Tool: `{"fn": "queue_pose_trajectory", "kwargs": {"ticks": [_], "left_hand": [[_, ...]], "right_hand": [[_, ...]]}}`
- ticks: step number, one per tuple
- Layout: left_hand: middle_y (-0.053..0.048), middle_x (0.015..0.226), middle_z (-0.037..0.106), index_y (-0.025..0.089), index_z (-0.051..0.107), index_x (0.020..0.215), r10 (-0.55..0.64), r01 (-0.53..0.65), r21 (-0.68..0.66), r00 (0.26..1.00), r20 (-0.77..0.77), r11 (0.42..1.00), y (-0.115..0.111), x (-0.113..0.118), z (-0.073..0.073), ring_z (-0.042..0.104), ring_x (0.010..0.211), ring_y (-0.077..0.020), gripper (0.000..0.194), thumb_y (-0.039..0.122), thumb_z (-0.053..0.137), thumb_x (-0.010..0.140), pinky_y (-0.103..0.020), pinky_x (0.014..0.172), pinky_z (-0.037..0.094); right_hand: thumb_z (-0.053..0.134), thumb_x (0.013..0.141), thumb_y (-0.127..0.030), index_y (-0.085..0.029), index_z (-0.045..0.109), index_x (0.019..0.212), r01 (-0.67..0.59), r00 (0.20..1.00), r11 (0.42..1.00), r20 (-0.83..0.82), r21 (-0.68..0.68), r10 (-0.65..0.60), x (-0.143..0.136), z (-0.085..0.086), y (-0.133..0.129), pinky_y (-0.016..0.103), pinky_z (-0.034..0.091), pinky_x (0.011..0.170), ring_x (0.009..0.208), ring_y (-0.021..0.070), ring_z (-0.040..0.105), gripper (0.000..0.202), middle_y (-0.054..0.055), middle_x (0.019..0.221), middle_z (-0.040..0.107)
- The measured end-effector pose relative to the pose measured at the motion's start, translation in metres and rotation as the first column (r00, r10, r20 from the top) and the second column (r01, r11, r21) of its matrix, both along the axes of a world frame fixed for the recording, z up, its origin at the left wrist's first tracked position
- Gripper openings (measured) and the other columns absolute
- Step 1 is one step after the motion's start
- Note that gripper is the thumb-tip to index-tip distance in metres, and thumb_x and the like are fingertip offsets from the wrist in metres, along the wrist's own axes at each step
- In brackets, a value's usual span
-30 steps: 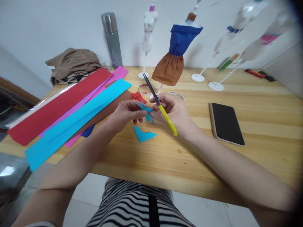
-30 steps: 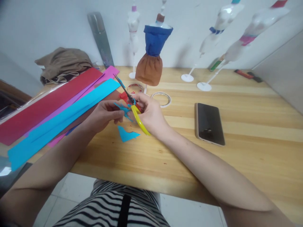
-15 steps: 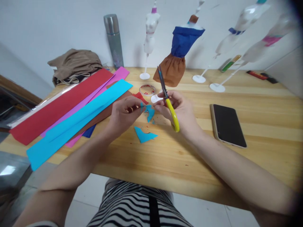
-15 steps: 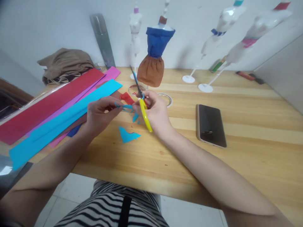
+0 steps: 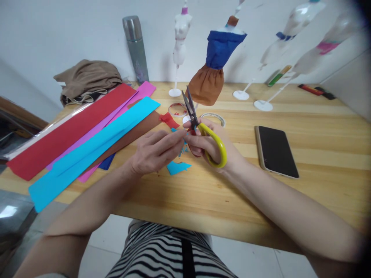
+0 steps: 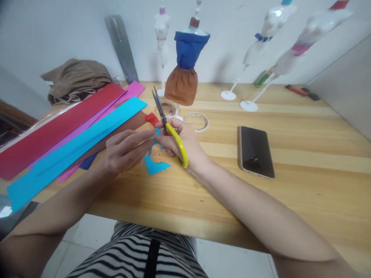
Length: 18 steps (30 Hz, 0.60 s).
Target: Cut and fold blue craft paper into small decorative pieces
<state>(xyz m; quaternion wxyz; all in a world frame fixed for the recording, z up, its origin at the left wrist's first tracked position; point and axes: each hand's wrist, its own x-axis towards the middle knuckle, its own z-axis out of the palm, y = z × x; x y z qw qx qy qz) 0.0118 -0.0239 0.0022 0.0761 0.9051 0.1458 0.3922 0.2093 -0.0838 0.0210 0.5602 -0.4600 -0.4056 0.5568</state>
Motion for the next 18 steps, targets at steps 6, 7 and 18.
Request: {"fn": "queue_pose_trajectory", "kwargs": {"ticks": [6, 7, 18], "left_hand": [[-0.009, 0.123, 0.083, 0.028, 0.079, 0.116, 0.097, -0.117, 0.208, 0.99, 0.105, 0.971, 0.011, 0.003, -0.016, 0.076, 0.093, -0.0175, 0.018, 0.025, 0.064, 0.107, -0.033, 0.083, 0.062], [-0.009, 0.126, 0.082, 0.027, 0.079, 0.119, 0.114, -0.145, 0.185, 0.979, 0.168, 0.972, 0.013, 0.004, -0.017, 0.077, 0.1, -0.0182, 0.02, 0.023, 0.064, 0.107, -0.032, 0.088, 0.063], [-0.008, 0.079, 0.076, 0.015, 0.075, 0.08, 0.08, 0.146, -0.984, 0.987, 0.139, -0.1, 0.006, 0.018, 0.004, 0.065, 0.058, -0.0129, 0.053, 0.066, 0.087, 0.078, -0.024, 0.049, 0.046]], "right_hand": [[0.098, 0.058, -0.032, -0.024, 0.065, 0.093, 0.045, 0.996, 0.996, 0.079, 0.07, -0.051, 0.004, -0.003, 0.004, 0.023, 0.03, 0.045, 0.047, 0.0055, 0.042, 0.049, -0.013, 0.061, 0.049], [0.097, 0.06, -0.032, -0.024, 0.065, 0.094, 0.06, 0.993, 0.994, 0.092, 0.091, -0.068, 0.005, -0.002, 0.004, 0.023, 0.031, 0.046, 0.049, 0.0058, 0.042, 0.048, -0.013, 0.062, 0.05], [0.099, 0.065, -0.03, -0.026, 0.062, 0.091, -0.018, 0.997, 0.99, 0.081, 0.138, 0.007, 0.005, 0.002, 0.005, 0.025, 0.04, 0.047, 0.046, 0.0048, 0.039, 0.046, -0.011, 0.064, 0.05]]}}
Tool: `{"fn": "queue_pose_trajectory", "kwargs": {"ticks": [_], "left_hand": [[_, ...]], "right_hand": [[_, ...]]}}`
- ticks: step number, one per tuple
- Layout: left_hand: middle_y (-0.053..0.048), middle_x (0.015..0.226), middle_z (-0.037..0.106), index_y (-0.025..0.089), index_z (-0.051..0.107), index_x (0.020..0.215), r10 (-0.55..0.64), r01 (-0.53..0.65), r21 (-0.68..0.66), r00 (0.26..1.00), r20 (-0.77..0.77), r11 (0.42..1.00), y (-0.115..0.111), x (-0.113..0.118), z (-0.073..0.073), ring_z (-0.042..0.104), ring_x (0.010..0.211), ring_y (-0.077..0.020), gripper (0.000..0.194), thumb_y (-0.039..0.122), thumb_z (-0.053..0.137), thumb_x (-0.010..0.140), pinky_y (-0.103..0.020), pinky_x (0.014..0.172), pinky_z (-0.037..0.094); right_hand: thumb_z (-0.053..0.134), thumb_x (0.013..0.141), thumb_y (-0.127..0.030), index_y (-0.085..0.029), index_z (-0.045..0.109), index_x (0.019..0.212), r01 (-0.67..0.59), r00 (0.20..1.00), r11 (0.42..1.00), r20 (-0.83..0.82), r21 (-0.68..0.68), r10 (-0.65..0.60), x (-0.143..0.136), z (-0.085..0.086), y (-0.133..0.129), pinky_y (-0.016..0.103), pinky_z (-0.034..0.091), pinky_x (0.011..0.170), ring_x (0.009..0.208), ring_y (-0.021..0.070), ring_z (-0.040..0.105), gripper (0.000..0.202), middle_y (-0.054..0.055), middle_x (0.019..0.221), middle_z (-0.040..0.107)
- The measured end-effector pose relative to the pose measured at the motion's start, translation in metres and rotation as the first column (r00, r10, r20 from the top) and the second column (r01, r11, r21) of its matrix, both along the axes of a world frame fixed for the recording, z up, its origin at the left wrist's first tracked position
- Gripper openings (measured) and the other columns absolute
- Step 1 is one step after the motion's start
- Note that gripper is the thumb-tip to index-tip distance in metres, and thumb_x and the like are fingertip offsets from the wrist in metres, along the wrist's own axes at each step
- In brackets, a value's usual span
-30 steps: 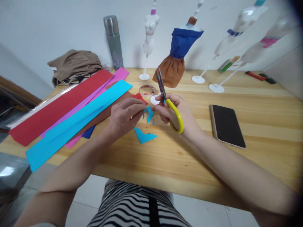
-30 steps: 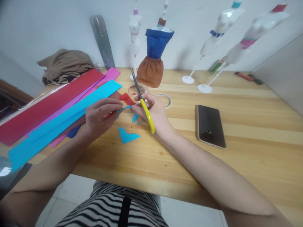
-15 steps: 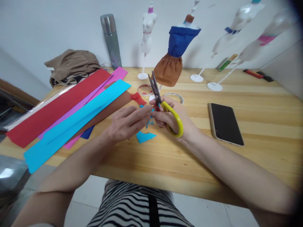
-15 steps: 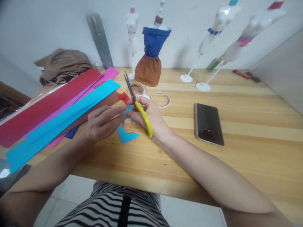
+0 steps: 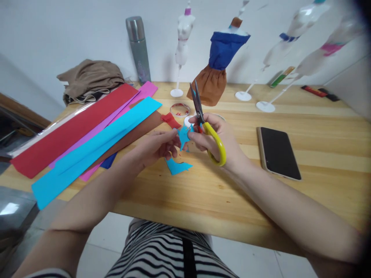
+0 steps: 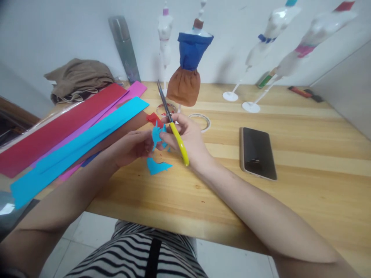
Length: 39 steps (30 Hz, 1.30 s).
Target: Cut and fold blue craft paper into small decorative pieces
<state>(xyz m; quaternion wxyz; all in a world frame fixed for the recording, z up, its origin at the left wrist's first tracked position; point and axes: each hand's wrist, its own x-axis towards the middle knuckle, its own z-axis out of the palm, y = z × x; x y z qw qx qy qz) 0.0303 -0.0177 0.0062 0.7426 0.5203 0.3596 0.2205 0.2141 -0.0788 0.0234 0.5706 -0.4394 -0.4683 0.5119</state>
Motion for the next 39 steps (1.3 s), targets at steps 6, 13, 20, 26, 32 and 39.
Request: {"fn": "queue_pose_trajectory", "kwargs": {"ticks": [6, 13, 20, 26, 32, 39], "left_hand": [[-0.003, 0.069, 0.07, 0.015, 0.076, 0.081, 0.02, -0.021, 0.006, 0.998, 0.067, 1.0, -0.011, 0.004, 0.009, 0.059, 0.054, -0.0105, 0.052, 0.059, 0.098, 0.063, -0.022, 0.046, 0.037], [0.005, 0.054, 0.062, 0.018, 0.066, 0.072, 0.124, -0.135, 0.099, 0.986, 0.114, 0.986, -0.013, 0.007, 0.009, 0.048, 0.042, -0.0064, 0.038, 0.034, 0.098, 0.059, -0.021, 0.042, 0.031], [0.005, 0.06, 0.066, 0.017, 0.069, 0.079, 0.15, -0.168, 0.182, 0.983, 0.108, 0.969, -0.015, 0.007, 0.009, 0.053, 0.046, -0.0067, 0.039, 0.028, 0.1, 0.058, -0.02, 0.043, 0.035], [0.003, 0.05, 0.06, 0.017, 0.066, 0.069, 0.185, -0.201, 0.154, 0.976, 0.114, 0.967, -0.018, 0.007, 0.011, 0.051, 0.043, -0.007, 0.034, 0.036, 0.094, 0.069, -0.019, 0.042, 0.033], [0.001, 0.052, 0.061, 0.017, 0.065, 0.066, 0.189, -0.198, 0.072, 0.975, 0.118, 0.977, -0.016, 0.009, 0.013, 0.052, 0.04, -0.0087, 0.035, 0.042, 0.088, 0.077, -0.021, 0.038, 0.032], [0.001, 0.053, 0.062, 0.017, 0.067, 0.073, 0.118, -0.125, 0.081, 0.989, 0.086, 0.989, -0.01, 0.006, 0.01, 0.053, 0.042, -0.0091, 0.041, 0.048, 0.094, 0.073, -0.021, 0.039, 0.035]], "right_hand": [[0.096, 0.067, -0.034, -0.025, 0.06, 0.091, -0.019, 0.998, 1.0, 0.061, 0.013, 0.018, 0.0, 0.0, 0.0, 0.026, 0.048, 0.052, 0.051, 0.0085, 0.05, 0.045, -0.011, 0.063, 0.048], [0.099, 0.061, -0.031, -0.023, 0.063, 0.093, 0.004, 0.991, 0.998, 0.133, 0.057, -0.012, 0.001, -0.002, 0.001, 0.028, 0.053, 0.064, 0.066, 0.0119, 0.055, 0.049, -0.009, 0.07, 0.051], [0.092, 0.062, -0.028, -0.023, 0.064, 0.09, -0.017, 0.987, 0.998, 0.163, 0.063, 0.007, 0.003, -0.007, 0.002, 0.028, 0.049, 0.062, 0.065, 0.0123, 0.054, 0.04, -0.007, 0.069, 0.056], [0.094, 0.062, -0.031, -0.024, 0.065, 0.092, -0.035, 0.985, 0.999, 0.172, 0.031, 0.029, 0.003, -0.008, 0.001, 0.028, 0.046, 0.062, 0.066, 0.0123, 0.053, 0.042, -0.006, 0.073, 0.061], [0.094, 0.066, -0.036, -0.025, 0.063, 0.094, -0.052, 0.982, 0.998, 0.184, 0.04, 0.044, 0.003, -0.008, 0.001, 0.028, 0.044, 0.062, 0.064, 0.0118, 0.049, 0.044, -0.009, 0.068, 0.049], [0.098, 0.062, -0.034, -0.026, 0.063, 0.092, -0.042, 0.986, 0.999, 0.161, 0.01, 0.04, 0.001, -0.005, 0.001, 0.029, 0.047, 0.064, 0.063, 0.0123, 0.049, 0.046, -0.009, 0.067, 0.05]]}}
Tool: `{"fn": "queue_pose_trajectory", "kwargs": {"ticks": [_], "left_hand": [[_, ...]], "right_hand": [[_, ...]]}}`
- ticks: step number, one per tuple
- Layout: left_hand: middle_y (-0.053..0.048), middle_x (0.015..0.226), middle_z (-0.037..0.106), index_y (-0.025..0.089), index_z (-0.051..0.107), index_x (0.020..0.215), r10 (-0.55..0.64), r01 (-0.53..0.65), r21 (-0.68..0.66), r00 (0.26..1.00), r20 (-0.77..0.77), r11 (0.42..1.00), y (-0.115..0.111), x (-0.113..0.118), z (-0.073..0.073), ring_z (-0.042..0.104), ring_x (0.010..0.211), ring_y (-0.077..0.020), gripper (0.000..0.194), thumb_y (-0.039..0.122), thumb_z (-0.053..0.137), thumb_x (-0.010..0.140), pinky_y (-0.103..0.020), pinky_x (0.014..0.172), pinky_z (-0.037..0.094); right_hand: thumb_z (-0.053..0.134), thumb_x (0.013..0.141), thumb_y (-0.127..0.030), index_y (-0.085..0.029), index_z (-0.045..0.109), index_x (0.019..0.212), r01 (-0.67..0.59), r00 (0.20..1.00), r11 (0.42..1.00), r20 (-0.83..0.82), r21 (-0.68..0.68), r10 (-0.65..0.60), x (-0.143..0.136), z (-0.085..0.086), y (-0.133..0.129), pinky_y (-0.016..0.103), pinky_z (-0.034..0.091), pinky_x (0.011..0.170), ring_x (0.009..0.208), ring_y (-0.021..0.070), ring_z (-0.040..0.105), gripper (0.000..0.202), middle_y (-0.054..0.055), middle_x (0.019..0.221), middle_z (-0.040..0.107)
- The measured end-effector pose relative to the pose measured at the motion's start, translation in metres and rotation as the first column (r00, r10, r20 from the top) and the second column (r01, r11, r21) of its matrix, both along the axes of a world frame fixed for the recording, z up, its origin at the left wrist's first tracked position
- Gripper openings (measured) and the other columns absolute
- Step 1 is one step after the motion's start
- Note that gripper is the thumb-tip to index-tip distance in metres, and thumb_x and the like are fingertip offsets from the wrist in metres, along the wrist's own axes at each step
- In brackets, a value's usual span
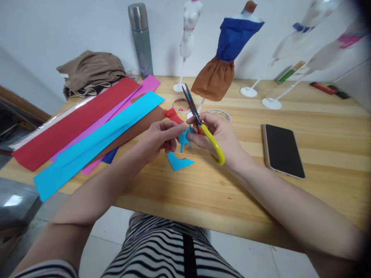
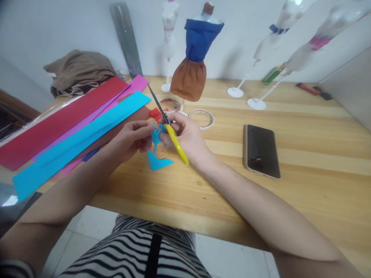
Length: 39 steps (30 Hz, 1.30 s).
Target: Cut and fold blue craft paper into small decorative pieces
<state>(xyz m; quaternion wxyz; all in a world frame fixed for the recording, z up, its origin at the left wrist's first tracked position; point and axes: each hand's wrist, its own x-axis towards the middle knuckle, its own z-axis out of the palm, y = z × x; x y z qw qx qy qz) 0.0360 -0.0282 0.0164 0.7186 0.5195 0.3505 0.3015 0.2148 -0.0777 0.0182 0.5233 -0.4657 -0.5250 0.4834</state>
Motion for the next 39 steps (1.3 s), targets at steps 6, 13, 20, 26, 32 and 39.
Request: {"fn": "queue_pose_trajectory", "kwargs": {"ticks": [6, 13, 20, 26, 32, 39], "left_hand": [[0.004, 0.055, 0.062, 0.017, 0.07, 0.08, 0.052, -0.052, -0.006, 0.998, 0.034, 0.999, 0.004, 0.0, -0.008, 0.054, 0.042, -0.0087, 0.028, 0.024, 0.09, 0.062, -0.021, 0.041, 0.031], [0.001, 0.054, 0.064, 0.016, 0.071, 0.079, 0.028, -0.028, -0.023, 1.0, 0.007, 0.999, 0.002, 0.0, -0.002, 0.059, 0.044, -0.0114, 0.02, 0.023, 0.085, 0.065, -0.021, 0.041, 0.036], [0.002, 0.051, 0.062, 0.018, 0.066, 0.075, 0.066, -0.066, -0.038, 0.998, 0.004, 0.997, 0.001, 0.002, -0.005, 0.057, 0.042, -0.0106, 0.02, 0.024, 0.085, 0.068, -0.02, 0.04, 0.034], [0.001, 0.056, 0.064, 0.018, 0.065, 0.076, 0.011, -0.011, -0.068, 1.0, -0.002, 0.998, 0.001, 0.0, 0.003, 0.062, 0.047, -0.0125, 0.024, 0.027, 0.087, 0.07, -0.02, 0.042, 0.038], [0.001, 0.056, 0.063, 0.018, 0.063, 0.07, 0.024, -0.024, -0.017, 1.0, -0.012, 1.0, -0.001, 0.001, -0.002, 0.059, 0.046, -0.0104, 0.034, 0.035, 0.093, 0.069, -0.02, 0.043, 0.037], [-0.003, 0.061, 0.067, 0.017, 0.067, 0.071, 0.04, -0.041, -0.091, 0.999, -0.012, 0.995, -0.002, 0.002, -0.005, 0.058, 0.046, -0.0102, 0.044, 0.054, 0.08, 0.09, -0.022, 0.044, 0.039]], "right_hand": [[0.099, 0.059, -0.033, -0.026, 0.064, 0.091, 0.017, 1.0, 1.0, -0.011, -0.001, -0.017, 0.002, 0.001, 0.0, 0.03, 0.048, 0.064, 0.064, 0.0133, 0.051, 0.048, -0.009, 0.066, 0.051], [0.097, 0.062, -0.034, -0.026, 0.064, 0.092, 0.008, 1.0, 1.0, 0.006, 0.027, -0.008, 0.002, 0.003, 0.0, 0.03, 0.048, 0.064, 0.066, 0.0131, 0.051, 0.045, -0.008, 0.069, 0.051], [0.097, 0.06, -0.03, -0.025, 0.054, 0.077, 0.025, 1.0, 0.999, -0.008, 0.02, -0.025, 0.001, 0.002, 0.0, 0.028, 0.049, 0.061, 0.062, 0.0108, 0.049, 0.046, -0.009, 0.066, 0.05], [0.101, 0.054, -0.027, -0.024, 0.066, 0.083, 0.024, 0.999, 1.0, -0.047, -0.018, -0.025, 0.0, 0.005, 0.0, 0.029, 0.049, 0.065, 0.065, 0.0124, 0.052, 0.046, -0.007, 0.069, 0.057], [0.099, 0.056, -0.03, -0.024, 0.066, 0.085, 0.012, 0.999, 1.0, -0.048, -0.005, -0.012, -0.003, 0.003, -0.002, 0.03, 0.047, 0.064, 0.062, 0.0119, 0.05, 0.044, -0.009, 0.065, 0.053], [0.093, 0.062, -0.029, -0.023, 0.064, 0.088, 0.003, 1.0, 1.0, -0.002, 0.021, -0.003, -0.002, 0.002, -0.002, 0.029, 0.046, 0.062, 0.063, 0.0118, 0.051, 0.039, -0.007, 0.069, 0.054]]}}
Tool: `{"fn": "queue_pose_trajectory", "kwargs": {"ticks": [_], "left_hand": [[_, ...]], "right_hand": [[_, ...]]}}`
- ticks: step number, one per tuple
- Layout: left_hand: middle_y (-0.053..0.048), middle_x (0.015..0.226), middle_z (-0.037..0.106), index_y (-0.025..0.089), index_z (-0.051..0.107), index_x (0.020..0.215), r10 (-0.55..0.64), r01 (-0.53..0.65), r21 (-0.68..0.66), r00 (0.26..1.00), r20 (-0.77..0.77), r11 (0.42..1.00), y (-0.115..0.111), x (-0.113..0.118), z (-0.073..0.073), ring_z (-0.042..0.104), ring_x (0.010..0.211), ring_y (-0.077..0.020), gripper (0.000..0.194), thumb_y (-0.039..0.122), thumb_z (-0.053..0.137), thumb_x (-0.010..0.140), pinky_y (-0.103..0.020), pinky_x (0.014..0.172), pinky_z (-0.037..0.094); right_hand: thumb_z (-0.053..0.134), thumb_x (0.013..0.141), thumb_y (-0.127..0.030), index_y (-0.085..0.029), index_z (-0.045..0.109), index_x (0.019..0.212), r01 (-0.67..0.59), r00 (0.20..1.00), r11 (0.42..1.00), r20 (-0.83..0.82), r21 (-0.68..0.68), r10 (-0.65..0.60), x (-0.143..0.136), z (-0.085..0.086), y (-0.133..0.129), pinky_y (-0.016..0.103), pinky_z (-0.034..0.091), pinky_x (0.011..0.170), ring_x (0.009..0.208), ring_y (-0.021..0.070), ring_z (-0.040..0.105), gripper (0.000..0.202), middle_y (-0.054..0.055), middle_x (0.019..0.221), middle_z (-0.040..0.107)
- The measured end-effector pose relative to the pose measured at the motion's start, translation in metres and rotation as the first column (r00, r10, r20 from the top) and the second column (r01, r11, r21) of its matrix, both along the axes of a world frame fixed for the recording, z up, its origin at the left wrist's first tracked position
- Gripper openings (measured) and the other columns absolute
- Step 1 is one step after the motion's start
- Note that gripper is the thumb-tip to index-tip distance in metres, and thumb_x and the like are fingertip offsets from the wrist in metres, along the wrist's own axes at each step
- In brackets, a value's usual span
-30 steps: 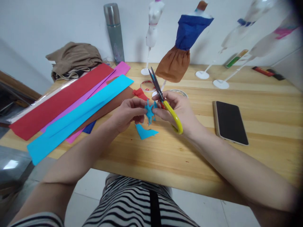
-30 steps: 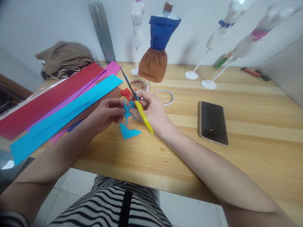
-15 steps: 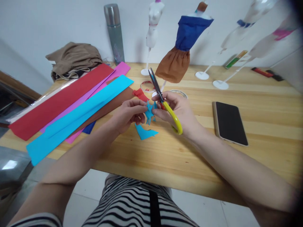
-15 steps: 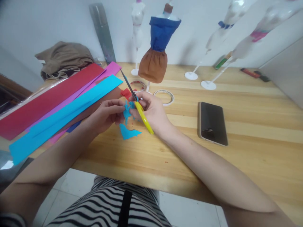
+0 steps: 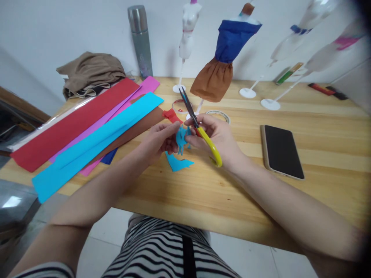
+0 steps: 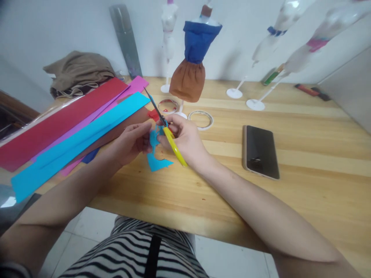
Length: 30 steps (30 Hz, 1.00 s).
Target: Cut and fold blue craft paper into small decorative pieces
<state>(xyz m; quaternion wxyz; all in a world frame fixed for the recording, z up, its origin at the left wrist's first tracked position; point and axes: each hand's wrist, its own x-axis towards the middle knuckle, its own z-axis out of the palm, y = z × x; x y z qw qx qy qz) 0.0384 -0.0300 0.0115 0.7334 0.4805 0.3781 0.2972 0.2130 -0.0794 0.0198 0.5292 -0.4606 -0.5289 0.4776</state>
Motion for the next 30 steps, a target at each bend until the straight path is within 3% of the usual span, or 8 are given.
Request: {"fn": "queue_pose_trajectory", "kwargs": {"ticks": [4, 6, 10, 13, 22, 30], "left_hand": [[-0.006, 0.063, 0.069, 0.017, 0.068, 0.07, -0.035, 0.034, -0.073, 0.999, -0.009, 0.997, 0.003, 0.001, 0.002, 0.06, 0.047, -0.0122, 0.061, 0.071, 0.064, 0.098, -0.023, 0.042, 0.04], [-0.007, 0.065, 0.07, 0.016, 0.069, 0.07, -0.061, 0.06, -0.051, 0.998, -0.019, 0.997, 0.003, 0.001, 0.003, 0.061, 0.048, -0.0121, 0.061, 0.073, 0.071, 0.092, -0.022, 0.043, 0.041], [-0.005, 0.061, 0.07, 0.014, 0.075, 0.069, -0.105, 0.11, 0.086, 0.993, -0.057, 0.99, -0.003, -0.001, 0.006, 0.061, 0.048, -0.0104, 0.048, 0.057, 0.095, 0.071, -0.021, 0.045, 0.043], [-0.004, 0.061, 0.072, 0.013, 0.078, 0.07, -0.084, 0.094, 0.154, 0.994, -0.072, 0.984, -0.007, -0.001, 0.007, 0.062, 0.048, -0.0102, 0.039, 0.047, 0.097, 0.067, -0.02, 0.046, 0.045], [-0.003, 0.067, 0.074, 0.015, 0.077, 0.072, -0.053, 0.058, 0.111, 0.998, -0.043, 0.992, -0.014, 0.002, 0.007, 0.064, 0.051, -0.0104, 0.029, 0.039, 0.093, 0.07, -0.021, 0.05, 0.051], [-0.006, 0.076, 0.079, 0.014, 0.075, 0.076, -0.035, 0.037, 0.072, 0.999, -0.032, 0.997, -0.017, 0.003, 0.01, 0.065, 0.049, -0.0103, 0.036, 0.041, 0.097, 0.064, -0.02, 0.046, 0.05]], "right_hand": [[0.093, 0.062, -0.03, -0.025, 0.063, 0.086, 0.017, 1.0, 1.0, 0.02, 0.019, -0.018, 0.002, 0.002, 0.001, 0.03, 0.05, 0.062, 0.063, 0.0122, 0.052, 0.039, -0.007, 0.069, 0.056], [0.091, 0.063, -0.028, -0.026, 0.063, 0.087, 0.034, 0.999, 0.999, 0.014, 0.027, -0.035, 0.002, 0.003, 0.001, 0.029, 0.051, 0.062, 0.063, 0.0124, 0.052, 0.037, -0.007, 0.068, 0.057], [0.088, 0.067, -0.025, -0.026, 0.063, 0.092, 0.04, 0.999, 0.999, -0.006, 0.033, -0.04, 0.003, 0.004, 0.0, 0.029, 0.051, 0.06, 0.062, 0.0127, 0.055, 0.036, -0.007, 0.071, 0.058], [0.088, 0.069, -0.025, -0.026, 0.062, 0.095, 0.037, 0.999, 0.998, -0.01, 0.05, -0.036, 0.003, 0.003, -0.001, 0.03, 0.051, 0.059, 0.062, 0.0137, 0.058, 0.037, -0.006, 0.073, 0.059], [0.088, 0.068, -0.025, -0.028, 0.062, 0.093, 0.056, 0.998, 0.998, -0.022, 0.036, -0.055, 0.002, 0.003, -0.001, 0.031, 0.051, 0.057, 0.062, 0.0151, 0.059, 0.036, -0.005, 0.072, 0.062], [0.089, 0.066, -0.027, -0.026, 0.064, 0.094, 0.064, 0.998, 0.992, -0.012, 0.104, -0.064, 0.005, -0.004, 0.003, 0.029, 0.054, 0.059, 0.066, 0.0148, 0.062, 0.038, -0.006, 0.071, 0.06]]}}
